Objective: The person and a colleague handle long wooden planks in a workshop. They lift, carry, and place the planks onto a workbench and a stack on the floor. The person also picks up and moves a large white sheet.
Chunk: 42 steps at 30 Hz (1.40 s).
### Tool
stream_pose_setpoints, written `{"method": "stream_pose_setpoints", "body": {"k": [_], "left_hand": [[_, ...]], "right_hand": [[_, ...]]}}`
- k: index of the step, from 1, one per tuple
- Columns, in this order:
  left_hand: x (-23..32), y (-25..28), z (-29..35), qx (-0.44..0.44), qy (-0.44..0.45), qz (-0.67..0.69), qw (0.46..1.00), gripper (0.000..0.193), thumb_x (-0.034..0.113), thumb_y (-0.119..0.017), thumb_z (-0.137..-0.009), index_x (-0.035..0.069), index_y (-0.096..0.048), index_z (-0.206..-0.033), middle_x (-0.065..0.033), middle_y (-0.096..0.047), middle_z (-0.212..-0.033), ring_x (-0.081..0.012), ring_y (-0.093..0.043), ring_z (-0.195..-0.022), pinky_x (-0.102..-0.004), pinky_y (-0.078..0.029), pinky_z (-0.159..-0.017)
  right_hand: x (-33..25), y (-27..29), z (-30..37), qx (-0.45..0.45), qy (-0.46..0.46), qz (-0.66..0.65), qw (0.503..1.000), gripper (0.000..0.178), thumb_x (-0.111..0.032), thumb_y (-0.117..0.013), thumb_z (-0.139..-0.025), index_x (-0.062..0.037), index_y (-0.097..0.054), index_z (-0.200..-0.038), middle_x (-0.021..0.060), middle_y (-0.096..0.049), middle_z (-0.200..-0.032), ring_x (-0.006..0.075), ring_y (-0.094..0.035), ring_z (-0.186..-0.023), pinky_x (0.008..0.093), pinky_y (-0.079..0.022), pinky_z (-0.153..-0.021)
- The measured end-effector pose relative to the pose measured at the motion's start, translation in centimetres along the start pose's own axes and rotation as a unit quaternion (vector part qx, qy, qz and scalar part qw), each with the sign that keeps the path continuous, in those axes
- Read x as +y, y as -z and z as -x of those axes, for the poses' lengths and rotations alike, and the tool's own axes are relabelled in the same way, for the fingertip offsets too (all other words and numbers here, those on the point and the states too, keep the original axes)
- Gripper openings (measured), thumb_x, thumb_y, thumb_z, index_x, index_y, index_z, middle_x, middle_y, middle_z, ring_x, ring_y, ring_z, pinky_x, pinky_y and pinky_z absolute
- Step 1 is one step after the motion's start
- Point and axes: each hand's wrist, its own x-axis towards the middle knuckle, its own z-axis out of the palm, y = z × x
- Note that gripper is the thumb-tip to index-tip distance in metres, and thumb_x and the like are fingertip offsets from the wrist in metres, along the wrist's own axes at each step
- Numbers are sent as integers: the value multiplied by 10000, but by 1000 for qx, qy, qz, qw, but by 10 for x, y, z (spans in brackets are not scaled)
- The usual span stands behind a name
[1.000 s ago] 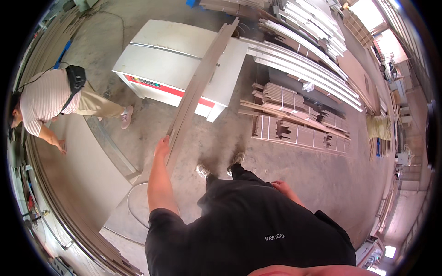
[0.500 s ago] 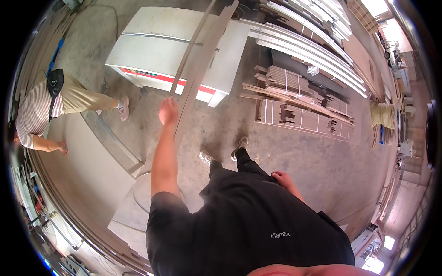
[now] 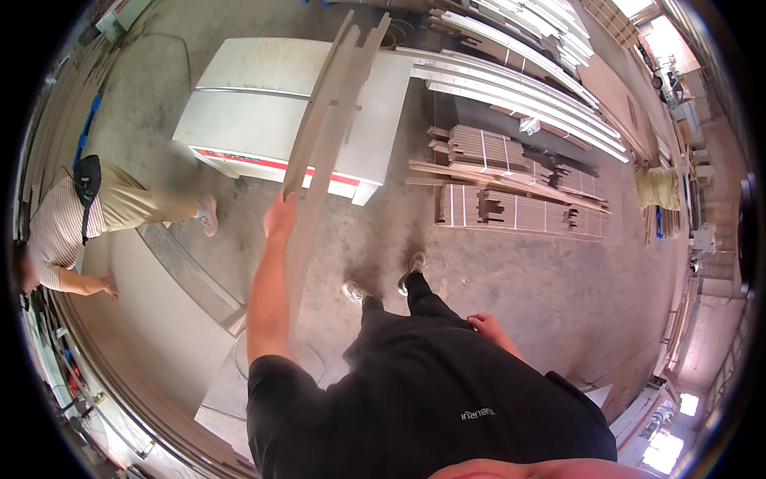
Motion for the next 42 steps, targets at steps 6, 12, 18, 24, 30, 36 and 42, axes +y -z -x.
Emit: {"method": "stream_pose_setpoints", "body": {"k": [6, 12, 18, 24, 30, 36, 42], "left_hand": [[-20, 51, 16, 100, -20, -24, 994, 550, 529, -460, -995, 99, -568, -1319, -213, -698, -1137, -435, -647, -1072, -545, -500, -892], [-68, 30, -39, 86, -49, -66, 993, 525, 531, -445, -1014, 129, -552, -1334, -192, -684, -1179, -438, -628, -1099, -538, -499, -881], [-84, -23, -59, 18, -121, 36, 992, 511, 511, -438, -1034, 134, -561, -1355, -205, -660, -1240, -432, -611, -1151, -483, -493, -940], [-67, -41, -35, -30, -132, 115, 984, 539, 505, -437, -1040, 116, -575, -1387, -199, -656, -1272, -382, -599, -1224, -417, -482, -990], [-62, -60, -14, 38, -104, -73, 991, 745, 533, -580, -940, 101, -398, -1519, -154, -560, -1410, -340, -544, -1298, -451, -451, -1047], [-16, -65, 58, 106, -60, -231, 965, 1046, 497, -754, -756, 197, -193, -1586, -109, -425, -1511, -357, -498, -1312, -510, -468, -1013], [-25, -54, 65, 120, -18, -185, 975, 1003, 425, -774, -729, 259, -251, -1568, -92, -501, -1411, -333, -543, -1240, -515, -485, -978]], "right_hand": [[-15, -9, -15, -37, 4, -1, 999, 328, -321, -667, -912, -77, -746, -1116, 35, -739, -933, 139, -641, -767, 304, -514, -705], [-29, -14, -9, -40, 24, 31, 998, 370, -350, -653, -894, -74, -742, -1124, 109, -757, -983, 202, -713, -899, 339, -541, -830], [-15, -18, 13, -22, -1, 45, 999, 360, -345, -644, -901, -85, -744, -1129, 101, -755, -960, 203, -709, -901, 342, -542, -825], [2, -30, 16, -6, -24, -34, 999, 346, -324, -686, -915, -52, -744, -1120, 55, -747, -967, 150, -674, -840, 322, -537, -769], [-35, -36, 8, -13, 21, 1, 1000, 348, -311, -668, -892, -49, -746, -1107, 100, -753, -943, 178, -703, -868, 326, -542, -806], [-51, -35, 12, -24, 14, 28, 999, 360, -327, -662, -899, -51, -741, -1117, 95, -757, -971, 182, -713, -888, 328, -544, -827], [-40, -29, 5, -11, 22, -24, 999, 342, -318, -654, -910, -52, -735, -1108, 81, -756, -962, 180, -717, -879, 325, -543, -824]]}}
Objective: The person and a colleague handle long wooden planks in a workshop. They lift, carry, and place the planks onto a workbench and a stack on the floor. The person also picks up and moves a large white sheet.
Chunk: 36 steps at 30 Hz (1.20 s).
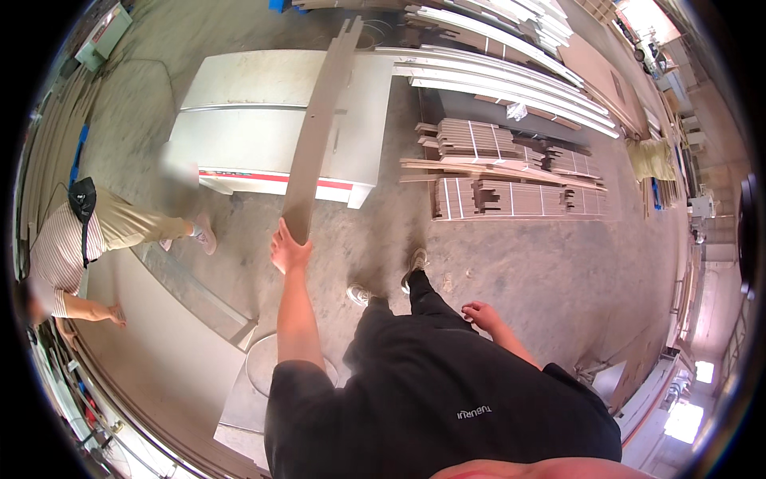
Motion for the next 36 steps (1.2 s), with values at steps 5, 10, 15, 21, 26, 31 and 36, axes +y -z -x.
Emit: {"method": "stream_pose_setpoints", "body": {"k": [5, 10, 15, 21, 26, 31, 36], "left_hand": [[-6, -10, -15, 29, 2, 11, 1000, 1002, 414, -775, -723, 263, -258, -1568, -84, -503, -1410, -334, -533, -1253, -507, -490, -972], [10, 2, -57, 10, 15, 7, 1000, 1027, 420, -780, -722, 267, -229, -1576, -84, -497, -1415, -328, -514, -1277, -506, -476, -984], [25, 7, -62, -49, 46, -32, 997, 1049, 446, -773, -762, 192, -182, -1591, -125, -402, -1515, -337, -411, -1383, -572, -329, -1122], [4, -25, 59, 3, -137, -15, 990, 882, 517, -619, -893, 99, -255, -1579, -194, -363, -1569, -367, -312, -1467, -529, -199, -1220], [-46, -77, 221, -207, -117, 193, 952, 619, 441, -622, -874, 154, -519, -1412, -156, -524, -1459, -332, -497, -1347, -464, -425, -1099], [-114, -85, 371, -317, 118, 167, 926, 503, 403, -632, -846, 184, -626, -1299, -133, -645, -1317, -321, -615, -1216, -465, -511, -990], [-166, -111, 529, -211, 297, 174, 915, 525, 385, -627, -847, 172, -629, -1327, -146, -653, -1304, -329, -616, -1217, -458, -504, -1008]], "right_hand": [[16, -11, 18, 1, -25, -12, 1000, 327, -303, -660, -908, -56, -738, -1109, 72, -755, -965, 159, -705, -874, 315, -541, -813], [28, -5, 20, 3, -67, -24, 997, 337, -309, -663, -902, -60, -745, -1114, 82, -752, -1002, 169, -703, -899, 322, -538, -831], [43, -2, 16, 18, 3, 41, 999, 331, -304, -667, -895, -61, -757, -1102, 88, -750, -1016, 179, -704, -924, 331, -535, -845], [10, 13, 7, -16, 77, 58, 995, 323, -273, -671, -899, -15, -754, -1075, 95, -755, -964, 170, -695, -902, 333, -541, -824], [45, 28, -61, -75, 110, 14, 991, 314, -266, -682, -915, -1, -753, -1067, 88, -759, -940, 162, -692, -887, 334, -547, -810], [6, 35, -148, -178, 258, 247, 917, 286, -258, -685, -923, -22, -755, -1066, 86, -757, -942, 178, -702, -875, 324, -549, -796], [-81, 10, -135, -259, 339, 268, 864, 295, -302, -648, -938, -51, -731, -1069, 57, -732, -923, 179, -699, -835, 320, -536, -677]]}}
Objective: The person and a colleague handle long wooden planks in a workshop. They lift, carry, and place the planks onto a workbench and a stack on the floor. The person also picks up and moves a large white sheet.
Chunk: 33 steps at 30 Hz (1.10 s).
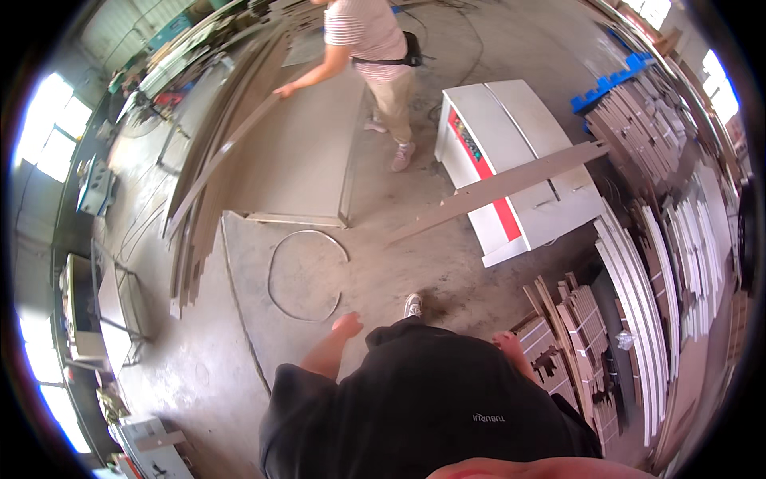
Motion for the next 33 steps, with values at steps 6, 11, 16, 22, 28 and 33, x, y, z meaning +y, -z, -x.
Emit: {"method": "stream_pose_setpoints", "body": {"k": [6, 11, 16, 22, 28, 33], "left_hand": [[-14, -83, 73, 22, 43, 56, 997, 452, 360, -616, -892, 164, -654, -1297, -125, -655, -1307, -326, -603, -1234, -446, -493, -1027], [-80, -216, 93, 11, -5, 309, 951, 424, 378, -587, -925, 161, -670, -1280, -135, -662, -1298, -327, -610, -1230, -411, -483, -1039], [-45, -144, 133, -117, 36, 43, 992, 417, 360, -599, -910, 155, -677, -1265, -140, -669, -1281, -320, -614, -1225, -426, -491, -1023], [-113, -137, 130, -13, -67, -51, 996, 353, 352, -608, -893, 90, -709, -1108, -137, -692, -1202, -328, -622, -1189, -451, -530, -946], [-125, -116, 120, 81, -98, 224, 966, 383, 321, -585, -885, 103, -702, -1177, -135, -718, -1148, -301, -669, -1105, -427, -533, -929], [-201, -57, 163, 17, -54, 254, 966, 415, 349, -581, -887, 135, -693, -1224, -135, -718, -1165, -325, -672, -1099, -424, -525, -949]], "right_hand": [[-34, -26, 15, -16, -81, -110, 991, 273, -270, -599, -974, -33, -699, -1066, 61, -719, -960, 145, -671, -850, 282, -538, -708], [8, -80, 54, -118, -77, -71, 987, 243, -266, -649, -922, -54, -716, -1018, 81, -727, -916, 189, -691, -804, 324, -542, -693], [190, -99, 60, -99, 229, 201, 947, 213, -257, -688, -847, -107, -720, -994, 142, -723, -906, 330, -709, -844, 418, -556, -722], [187, -111, 103, -103, 108, 268, 952, 218, -274, -679, -831, -147, -723, -1003, 182, -706, -942, 391, -690, -896, 470, -555, -756], [86, -171, 107, -125, 160, 326, 923, 216, -258, -669, -851, -114, -726, -1003, 159, -708, -908, 330, -685, -865, 439, -546, -757], [-25, -282, 91, -145, 201, 265, 932, 231, -248, -654, -882, -67, -727, -1004, 125, -711, -885, 257, -673, -853, 408, -529, -773]]}}
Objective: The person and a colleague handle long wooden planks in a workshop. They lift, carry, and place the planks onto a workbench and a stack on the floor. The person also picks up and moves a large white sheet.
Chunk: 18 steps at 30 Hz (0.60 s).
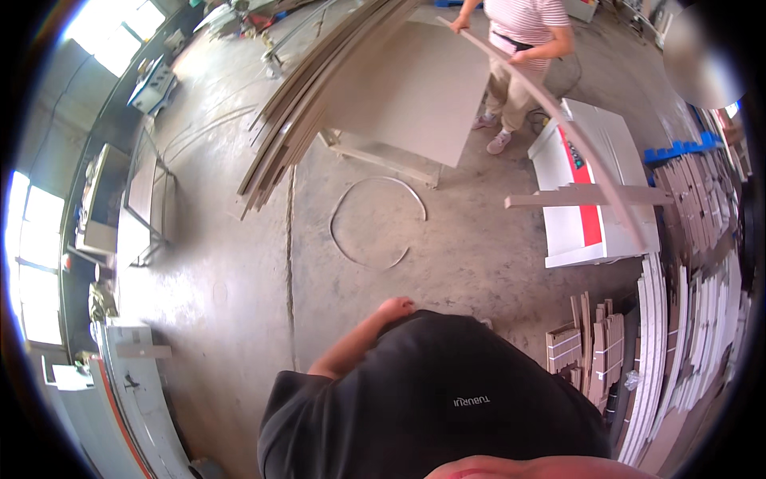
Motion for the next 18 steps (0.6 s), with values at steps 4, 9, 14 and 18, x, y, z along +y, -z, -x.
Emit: {"method": "stream_pose_setpoints", "body": {"k": [4, 9, 14, 18], "left_hand": [[-125, 56, 4, 70, -113, -257, 957, 349, 308, -560, -921, 123, -708, -1179, -129, -698, -1203, -330, -672, -1084, -457, -533, -932], [-161, 172, 9, 140, -96, -201, 965, 315, 287, -553, -940, 107, -709, -1146, -166, -681, -1207, -367, -660, -1079, -475, -532, -913], [-137, 296, 4, 256, 54, -4, 965, 349, 339, -598, -933, 130, -707, -1190, -204, -719, -1074, -371, -676, -1041, -430, -537, -886], [-147, 410, -14, 327, 52, 26, 943, 343, 366, -595, -933, 151, -705, -1176, -193, -723, -1038, -379, -682, -1010, -472, -536, -878]], "right_hand": [[-140, 9, -73, 2, 39, -64, 997, 249, -240, -641, -907, -29, -729, -1005, 98, -714, -867, 199, -664, -844, 384, -516, -785], [-121, -51, -197, -59, -97, -399, 910, 256, -253, -633, -930, -31, -733, -1010, 92, -709, -884, 183, -643, -856, 359, -513, -840], [-160, -85, -299, -92, -39, -386, 917, 274, -285, -646, -925, -41, -739, -1008, 98, -716, -897, 190, -642, -853, 345, -509, -852], [-200, -75, -401, -239, -19, -48, 970, 276, -285, -629, -946, -63, -737, -1067, 59, -728, -965, 154, -655, -942, 332, -488, -889]]}}
